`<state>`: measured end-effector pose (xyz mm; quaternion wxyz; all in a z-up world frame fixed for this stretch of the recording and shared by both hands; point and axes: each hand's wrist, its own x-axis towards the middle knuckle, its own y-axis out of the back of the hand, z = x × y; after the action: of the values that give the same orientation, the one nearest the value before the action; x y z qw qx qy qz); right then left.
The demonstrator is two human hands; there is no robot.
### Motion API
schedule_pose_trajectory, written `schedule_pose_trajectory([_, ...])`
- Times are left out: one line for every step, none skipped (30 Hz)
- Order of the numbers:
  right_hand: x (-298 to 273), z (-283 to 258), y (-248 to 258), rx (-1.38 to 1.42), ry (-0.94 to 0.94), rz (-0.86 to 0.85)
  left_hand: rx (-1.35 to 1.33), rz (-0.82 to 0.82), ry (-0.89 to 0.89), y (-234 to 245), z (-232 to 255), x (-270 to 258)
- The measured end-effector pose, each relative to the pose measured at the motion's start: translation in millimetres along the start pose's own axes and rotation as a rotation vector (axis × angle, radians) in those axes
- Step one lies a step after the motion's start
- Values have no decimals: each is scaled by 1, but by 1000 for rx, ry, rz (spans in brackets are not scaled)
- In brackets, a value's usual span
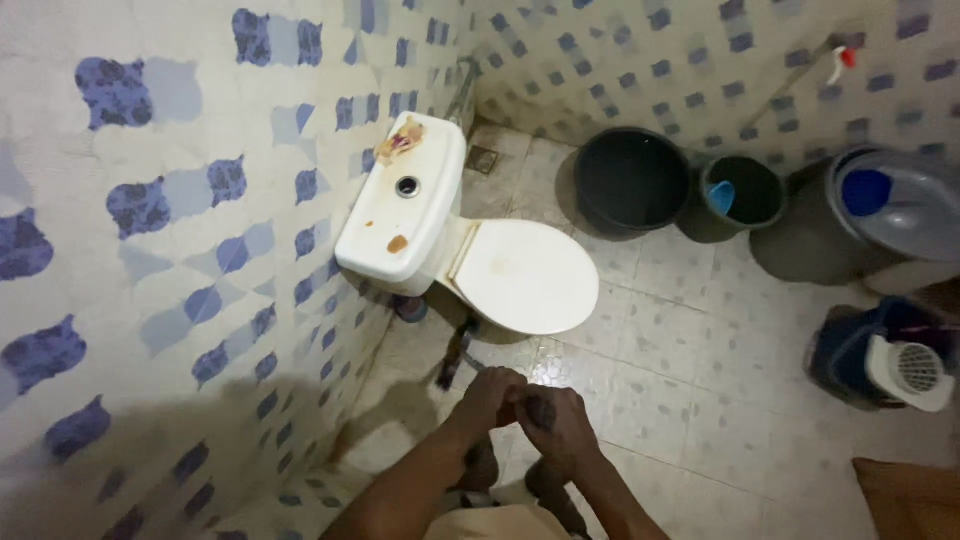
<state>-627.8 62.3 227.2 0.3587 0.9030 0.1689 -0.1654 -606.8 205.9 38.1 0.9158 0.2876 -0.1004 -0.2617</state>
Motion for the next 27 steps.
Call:
schedule_pose_trajectory([-3, 14, 6, -6, -1, 6, -3, 3, -8, -3, 13, 3])
schedule_pose_trajectory([-2, 25, 4, 10, 92, 7, -32, 64, -52, 2, 19, 0])
schedule_pose_trajectory([0, 35, 2, 26, 184, 7, -61, 124, -97, 7, 25, -2])
schedule_pose_trajectory([-2, 32, 2, 27, 182, 11, -61, 121, -100, 12, 28, -4])
schedule_pose_trajectory([-3, 29, 3, 88, 238, 0, -10, 112, -52, 16, 31, -6])
schedule_pose_trajectory([-5, 27, 4, 145, 295, -10, 38, 104, -6, 19, 34, -6])
schedule_pose_trajectory([-4, 33, 1, 143, 293, -5, 37, 103, -11, 3, 18, -2])
schedule_pose_trajectory([0, 38, -4, 123, 296, 43, 88, 155, -61, -10, 0, 1])
schedule_pose_trajectory([4, 42, -9, 103, 299, 90, 139, 207, -112, -23, -19, 4])
schedule_pose_trajectory([5, 47, -10, 104, 297, 92, 139, 205, -113, -21, -17, 6])
schedule_pose_trajectory([7, 52, -11, 135, 294, 135, 91, 277, -235, -18, -15, 8])
schedule_pose_trajectory([9, 55, -15, 170, 293, 177, 46, 349, -353, -14, -14, 7])
schedule_pose_trajectory([10, 55, -11, 173, 293, 176, 48, 347, -352, -24, -22, 11])
schedule_pose_trajectory([10, 55, -9, 111, 219, 163, -13, 211, -196, -32, -30, 13])
schedule_pose_trajectory([10, 54, -6, 48, 145, 150, -72, 74, -40, -40, -39, 14])
schedule_pose_trajectory([7, 47, 3, 48, 145, 150, -72, 74, -39, -27, -20, 19])
schedule_pose_trajectory([4, 40, 11, 64, 231, 120, 32, 1, -20, -15, -3, 23])
schedule_pose_trajectory([1, 32, 18, 82, 316, 89, 136, -75, 0, -2, 14, 25])
schedule_pose_trajectory([2, 27, 21, 84, 315, 87, 136, -76, 3, -2, 9, 25])
schedule_pose_trajectory([1, 22, 26, 30, 203, 22, 140, -24, -12, -4, 6, 24])
schedule_pose_trajectory([1, 18, 30, -24, 91, -43, 144, 29, -27, -7, 3, 24])
schedule_pose_trajectory([9, 30, 24, -27, 89, -48, 140, 30, -22, -14, -6, 27])
schedule_pose_trajectory([17, 41, 18, 19, 159, -14, 147, 68, 9, -22, -16, 30])
schedule_pose_trajectory([25, 51, 9, 71, 230, 20, 159, 103, 42, -27, -27, 31])
schedule_pose_trajectory([25, 58, 4, 73, 229, 14, 158, 102, 48, -27, -23, 30])
schedule_pose_trajectory([27, 65, -1, 104, 290, 83, 157, 156, -4, -25, -20, 30])
schedule_pose_trajectory([28, 71, -5, 136, 351, 152, 156, 210, -57, -23, -16, 30])
